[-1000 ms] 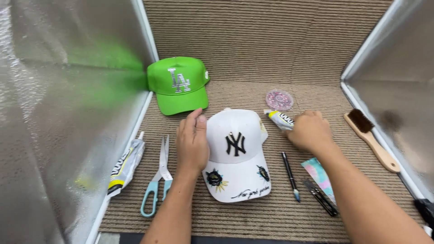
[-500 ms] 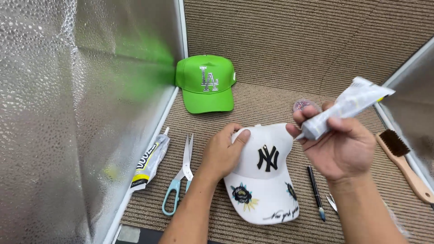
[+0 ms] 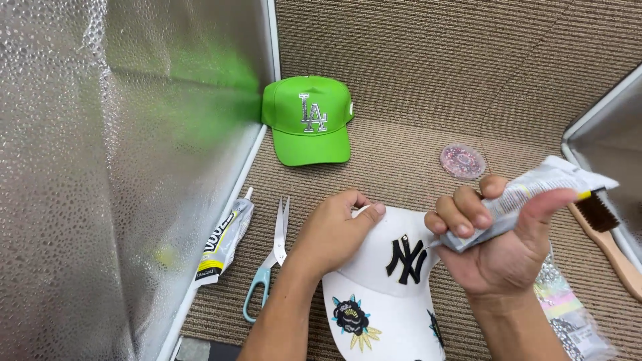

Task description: The person applies adhesive to the logo on a white baseball cap using a tube and a brush, then places small rhinestones onto the adhesive. The person repeats this process, applying more adhesive and adding more rhinestones to the cap's logo.

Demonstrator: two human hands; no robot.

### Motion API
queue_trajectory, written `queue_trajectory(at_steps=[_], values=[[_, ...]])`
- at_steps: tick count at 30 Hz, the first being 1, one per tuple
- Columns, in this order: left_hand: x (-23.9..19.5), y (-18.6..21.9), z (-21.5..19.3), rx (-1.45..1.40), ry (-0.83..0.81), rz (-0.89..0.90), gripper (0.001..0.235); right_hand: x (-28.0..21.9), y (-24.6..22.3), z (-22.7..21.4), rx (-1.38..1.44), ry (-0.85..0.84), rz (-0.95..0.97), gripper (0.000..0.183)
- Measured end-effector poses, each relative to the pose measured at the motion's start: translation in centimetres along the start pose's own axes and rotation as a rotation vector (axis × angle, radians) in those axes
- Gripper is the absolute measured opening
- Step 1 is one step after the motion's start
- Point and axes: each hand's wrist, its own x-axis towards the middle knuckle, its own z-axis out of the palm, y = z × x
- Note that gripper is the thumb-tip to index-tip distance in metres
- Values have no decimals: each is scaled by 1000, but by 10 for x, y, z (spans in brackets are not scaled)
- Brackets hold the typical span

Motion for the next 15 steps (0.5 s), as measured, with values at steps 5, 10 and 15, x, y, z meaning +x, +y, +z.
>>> queue_trajectory(at_steps=[5, 10, 15], values=[[-4, 6, 2, 45, 15, -36, 34, 0, 3, 32, -137, 132, -75, 62], [-4, 6, 2, 51, 48, -34, 33, 5, 9, 42, -252, 46, -147, 66], [-11, 14, -4, 63, 52, -67, 35, 11, 15, 32, -292, -23, -133, 66]])
